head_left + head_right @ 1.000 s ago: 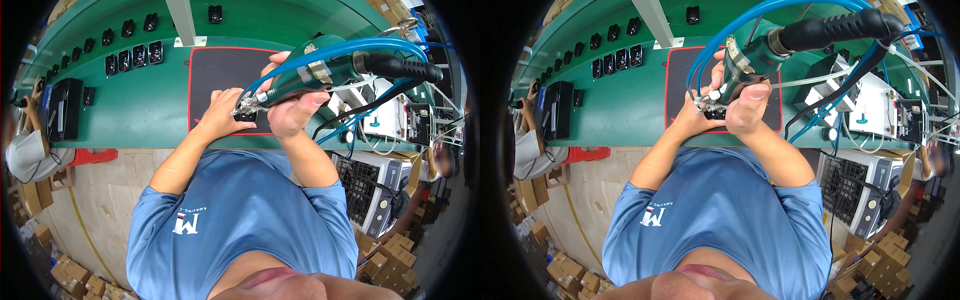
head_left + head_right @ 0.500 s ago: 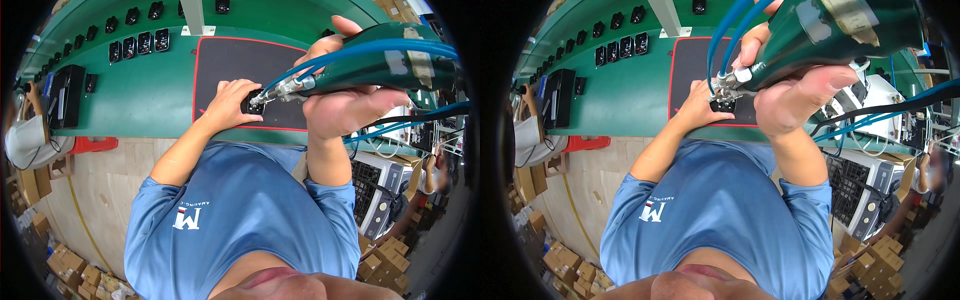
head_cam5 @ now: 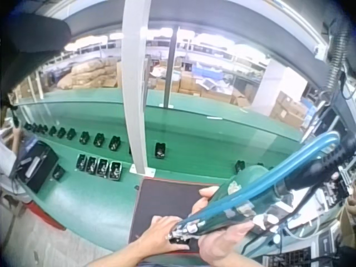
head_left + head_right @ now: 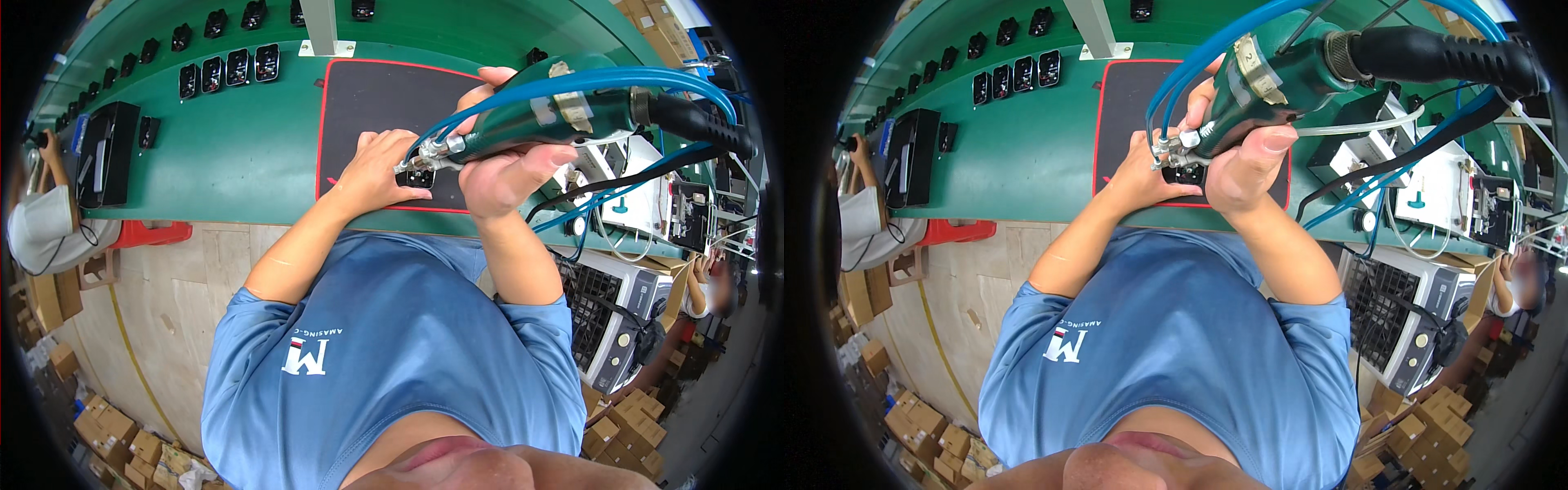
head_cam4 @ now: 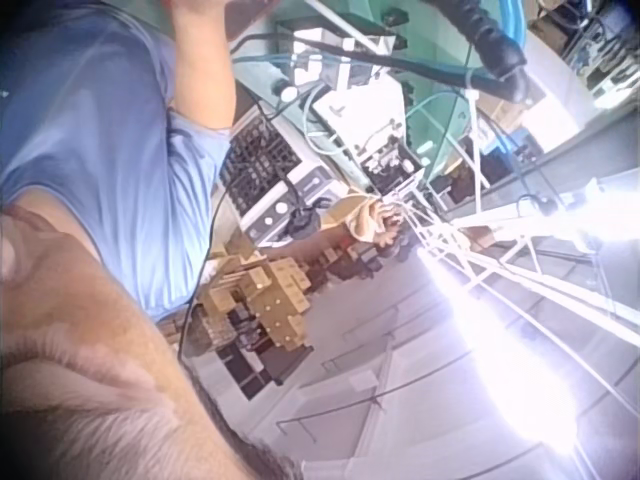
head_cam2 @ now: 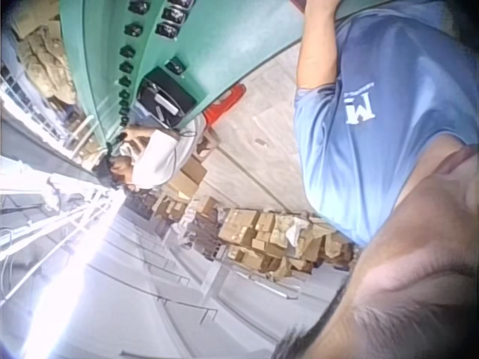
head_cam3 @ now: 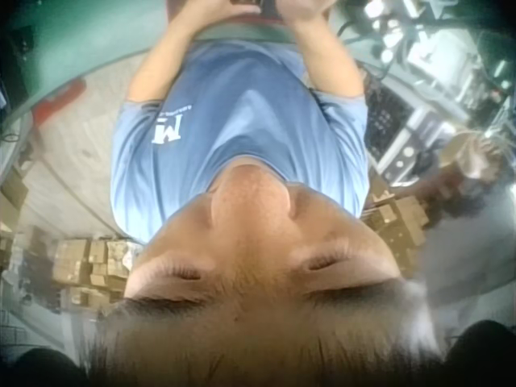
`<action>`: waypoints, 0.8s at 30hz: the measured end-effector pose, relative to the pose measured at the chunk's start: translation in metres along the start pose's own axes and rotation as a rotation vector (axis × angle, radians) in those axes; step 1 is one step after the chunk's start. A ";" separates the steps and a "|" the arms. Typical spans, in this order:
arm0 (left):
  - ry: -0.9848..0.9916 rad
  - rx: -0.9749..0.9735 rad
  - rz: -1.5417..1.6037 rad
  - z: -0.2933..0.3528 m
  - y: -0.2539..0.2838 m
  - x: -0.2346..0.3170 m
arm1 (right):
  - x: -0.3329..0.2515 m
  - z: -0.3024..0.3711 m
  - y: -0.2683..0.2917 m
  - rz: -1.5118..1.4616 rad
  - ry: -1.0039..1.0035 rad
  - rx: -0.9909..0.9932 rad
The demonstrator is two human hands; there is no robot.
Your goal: Manually assemble and screw components onto electronic devices using a specialized screwdriver at a production line station.
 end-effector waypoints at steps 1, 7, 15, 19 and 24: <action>-0.006 0.007 0.006 0.000 0.000 0.000 | 0.000 0.000 0.000 0.000 0.000 0.000; 0.025 0.034 -0.110 -0.001 -0.002 0.005 | -0.006 -0.011 0.008 -0.055 -0.033 0.000; 0.094 -0.144 0.335 -0.023 0.012 0.023 | -0.030 -0.041 0.027 -0.061 0.054 0.108; 0.076 0.285 0.231 -0.031 0.012 0.043 | -0.040 -0.049 0.032 -0.120 0.145 0.044; 0.670 -0.300 1.843 -0.015 -0.022 0.066 | -0.044 -0.058 0.030 -0.073 0.191 0.152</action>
Point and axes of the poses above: each hand's wrist, its own z-axis away from the middle knuckle, its own y-axis out of the back of the hand, x = y × z, the point moved 1 cm from there along -z, towards the middle knuckle, and after that the axes turned 8 degrees about y, right-handed, at the moved point
